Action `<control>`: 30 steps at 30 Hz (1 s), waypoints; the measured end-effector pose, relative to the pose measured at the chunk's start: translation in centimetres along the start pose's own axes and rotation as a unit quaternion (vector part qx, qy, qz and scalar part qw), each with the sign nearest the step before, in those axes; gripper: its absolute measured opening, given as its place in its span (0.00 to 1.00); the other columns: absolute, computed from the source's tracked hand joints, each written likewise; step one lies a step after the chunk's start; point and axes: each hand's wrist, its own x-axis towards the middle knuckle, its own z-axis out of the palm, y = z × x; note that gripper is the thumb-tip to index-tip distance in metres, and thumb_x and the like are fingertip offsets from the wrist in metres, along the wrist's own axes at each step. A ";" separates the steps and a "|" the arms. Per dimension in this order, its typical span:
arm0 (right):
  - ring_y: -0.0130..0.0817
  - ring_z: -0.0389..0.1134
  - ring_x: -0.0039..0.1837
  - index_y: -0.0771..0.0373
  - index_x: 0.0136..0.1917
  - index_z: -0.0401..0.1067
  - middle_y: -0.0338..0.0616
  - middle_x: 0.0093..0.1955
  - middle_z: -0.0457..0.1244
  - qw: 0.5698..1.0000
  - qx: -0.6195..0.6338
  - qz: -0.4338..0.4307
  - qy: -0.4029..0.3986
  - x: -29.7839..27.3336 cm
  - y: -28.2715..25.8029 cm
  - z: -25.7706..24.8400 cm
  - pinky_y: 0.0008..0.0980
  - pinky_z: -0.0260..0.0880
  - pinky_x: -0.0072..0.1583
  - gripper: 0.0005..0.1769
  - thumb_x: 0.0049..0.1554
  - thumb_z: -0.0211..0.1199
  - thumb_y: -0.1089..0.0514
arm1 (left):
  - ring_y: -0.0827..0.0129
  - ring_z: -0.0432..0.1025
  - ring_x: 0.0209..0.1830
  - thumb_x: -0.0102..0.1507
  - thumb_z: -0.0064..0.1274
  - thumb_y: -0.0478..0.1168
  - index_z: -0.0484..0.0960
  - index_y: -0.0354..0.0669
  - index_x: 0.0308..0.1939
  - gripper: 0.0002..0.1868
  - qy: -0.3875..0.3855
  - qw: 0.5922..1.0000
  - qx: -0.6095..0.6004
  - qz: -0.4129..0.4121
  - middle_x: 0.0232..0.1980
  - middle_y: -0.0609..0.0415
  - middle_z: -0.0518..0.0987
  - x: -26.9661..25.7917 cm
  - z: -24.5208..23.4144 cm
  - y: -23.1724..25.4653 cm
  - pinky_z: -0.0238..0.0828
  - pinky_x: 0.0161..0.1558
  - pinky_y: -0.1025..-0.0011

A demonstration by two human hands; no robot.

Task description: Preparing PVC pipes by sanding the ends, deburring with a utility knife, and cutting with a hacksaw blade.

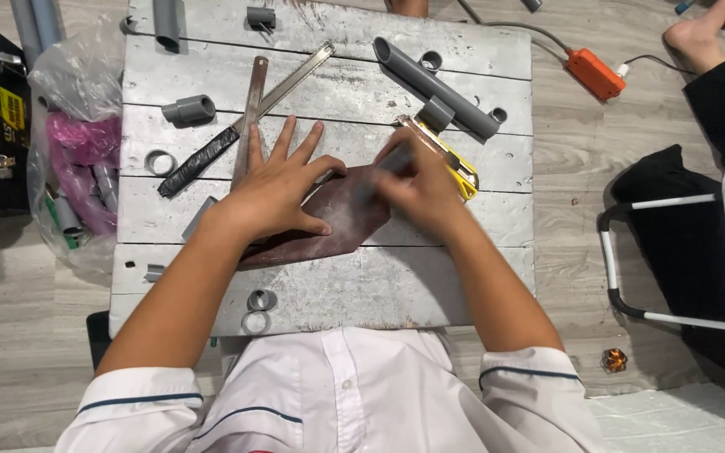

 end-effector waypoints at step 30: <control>0.44 0.70 0.47 0.55 0.49 0.70 0.46 0.45 0.68 1.000 -0.008 -0.023 -0.016 -1.3 2.4 0.7 0.38 0.71 0.48 0.20 0.48 0.74 0.51 | 0.32 0.35 0.78 0.47 0.67 0.58 0.70 0.66 0.66 0.43 -0.011 0.997 0.070 0.041 0.77 0.38 0.53 -0.1 0.2 -0.7 0.14 0.61 0.23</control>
